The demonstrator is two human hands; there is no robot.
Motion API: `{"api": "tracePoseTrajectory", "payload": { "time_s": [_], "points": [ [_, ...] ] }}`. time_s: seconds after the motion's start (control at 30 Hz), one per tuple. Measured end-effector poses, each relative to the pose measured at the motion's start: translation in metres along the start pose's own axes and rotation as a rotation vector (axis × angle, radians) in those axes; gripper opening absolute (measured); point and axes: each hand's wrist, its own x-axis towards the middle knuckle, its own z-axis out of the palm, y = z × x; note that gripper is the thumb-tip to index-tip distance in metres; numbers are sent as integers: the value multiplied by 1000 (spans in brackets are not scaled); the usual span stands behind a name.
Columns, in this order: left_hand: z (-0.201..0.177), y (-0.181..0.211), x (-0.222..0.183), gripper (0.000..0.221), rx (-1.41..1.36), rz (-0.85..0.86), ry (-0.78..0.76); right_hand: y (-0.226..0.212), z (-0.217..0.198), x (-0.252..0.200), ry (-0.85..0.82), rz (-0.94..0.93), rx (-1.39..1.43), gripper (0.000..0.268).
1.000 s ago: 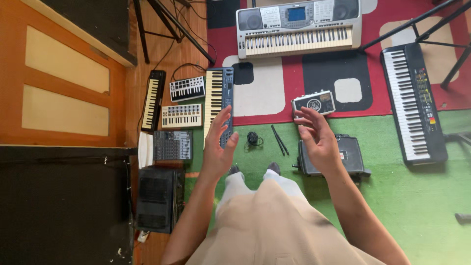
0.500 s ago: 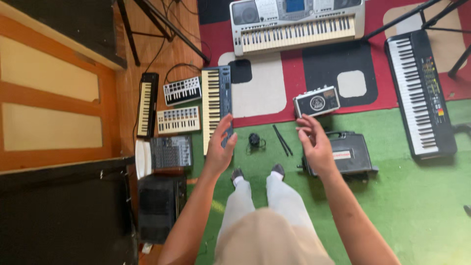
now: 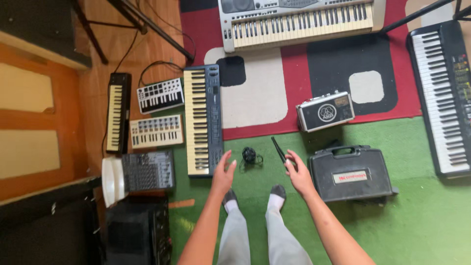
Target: The person opens a silver flight case, places a black electronic unit inside, removes a black cover from a microphone before placing it in the case, and adds a coiled cable.
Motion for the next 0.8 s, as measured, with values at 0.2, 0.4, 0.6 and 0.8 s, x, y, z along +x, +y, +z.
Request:
{"api": "tracePoseTrajectory", "payload": {
  "time_s": [0.2, 0.4, 0.6, 0.8],
  "points": [
    [38, -119, 26, 47, 42, -43, 21, 88, 16, 38, 25, 156, -98, 47],
    [64, -213, 79, 49, 62, -210, 6, 163, 37, 100, 56, -124, -310, 45],
    [88, -290, 141, 47, -19, -111, -5, 239, 53, 161, 50, 42, -375, 50],
    [110, -334, 165, 59, 66, -239, -38, 323, 79, 206, 7, 154, -351, 53]
  ]
}}
